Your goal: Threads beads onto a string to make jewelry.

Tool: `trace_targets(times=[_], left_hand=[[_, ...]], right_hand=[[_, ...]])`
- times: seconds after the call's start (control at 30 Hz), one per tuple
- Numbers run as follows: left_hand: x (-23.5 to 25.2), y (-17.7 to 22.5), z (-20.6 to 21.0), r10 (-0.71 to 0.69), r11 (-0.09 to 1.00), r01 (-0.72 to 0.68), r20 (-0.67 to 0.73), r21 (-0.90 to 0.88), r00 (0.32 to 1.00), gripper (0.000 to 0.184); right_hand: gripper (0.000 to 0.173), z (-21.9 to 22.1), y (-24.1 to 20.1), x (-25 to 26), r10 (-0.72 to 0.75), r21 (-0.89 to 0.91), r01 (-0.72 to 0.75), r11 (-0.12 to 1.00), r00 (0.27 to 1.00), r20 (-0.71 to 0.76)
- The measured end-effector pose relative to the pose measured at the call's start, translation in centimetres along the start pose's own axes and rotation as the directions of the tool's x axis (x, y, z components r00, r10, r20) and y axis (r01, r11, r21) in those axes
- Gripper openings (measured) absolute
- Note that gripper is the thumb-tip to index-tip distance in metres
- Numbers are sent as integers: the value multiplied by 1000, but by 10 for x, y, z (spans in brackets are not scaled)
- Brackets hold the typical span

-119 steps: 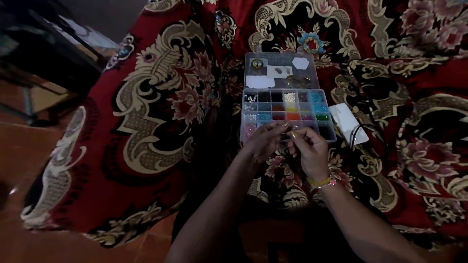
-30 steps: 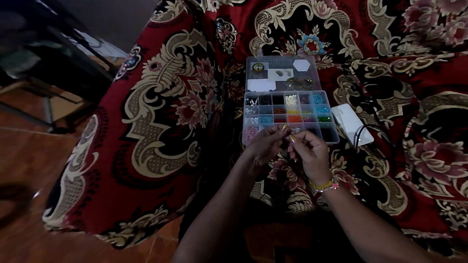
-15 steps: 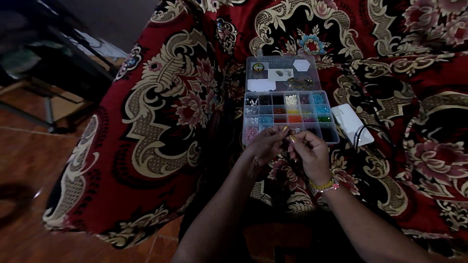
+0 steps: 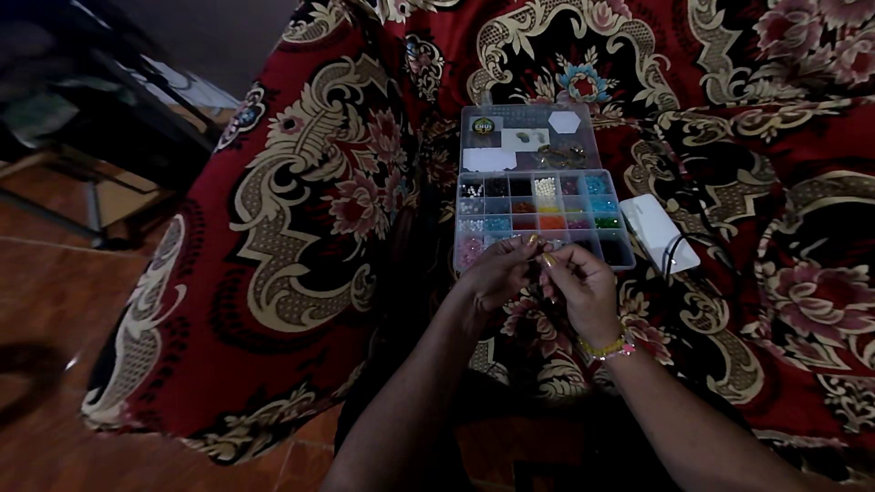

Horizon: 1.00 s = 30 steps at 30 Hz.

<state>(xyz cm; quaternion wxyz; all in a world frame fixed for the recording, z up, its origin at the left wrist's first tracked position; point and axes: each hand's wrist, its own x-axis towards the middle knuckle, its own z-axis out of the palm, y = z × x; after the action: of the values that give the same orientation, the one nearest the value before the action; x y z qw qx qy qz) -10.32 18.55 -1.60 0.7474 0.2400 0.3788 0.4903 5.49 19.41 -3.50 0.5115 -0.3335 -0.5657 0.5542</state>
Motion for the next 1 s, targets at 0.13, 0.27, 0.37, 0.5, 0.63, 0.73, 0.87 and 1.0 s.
trace_targets(times=[0.13, 0.27, 0.37, 0.5, 0.63, 0.73, 0.87, 1.0], left_hand=[[-2, 2, 3, 10, 999, -9, -29, 33, 1000, 26], [-1, 4, 1, 46, 995, -45, -13, 95, 999, 26], [-1, 5, 2, 81, 985, -78, -15, 154, 997, 25], [-3, 8, 3, 106, 971, -93, -47, 222, 993, 22], [-4, 11, 4, 117, 966, -101, -54, 239, 992, 21], [-5, 11, 3, 127, 965, -112, -49, 235, 991, 20], [-6, 13, 4, 142, 949, -122, -46, 290, 989, 20], [-6, 13, 4, 152, 949, -132, -49, 286, 987, 19]], right_hand=[[13, 0, -2, 0, 5, -8, -5, 1000, 1000, 3], [13, 0, -2, 0, 2, -10, -2, 1000, 1000, 3], [12, 0, -2, 0, 0, -6, 0, 1000, 1000, -1], [12, 0, -1, 0, 10, -14, -10, 1000, 1000, 0], [12, 1, -2, 0, 11, -11, -11, 1000, 1000, 4], [12, 1, -2, 0, 13, -22, -13, 1000, 1000, 9], [12, 1, -1, -1, 11, -22, -11, 1000, 1000, 11], [12, 1, -2, -1, 14, -18, -13, 1000, 1000, 11]])
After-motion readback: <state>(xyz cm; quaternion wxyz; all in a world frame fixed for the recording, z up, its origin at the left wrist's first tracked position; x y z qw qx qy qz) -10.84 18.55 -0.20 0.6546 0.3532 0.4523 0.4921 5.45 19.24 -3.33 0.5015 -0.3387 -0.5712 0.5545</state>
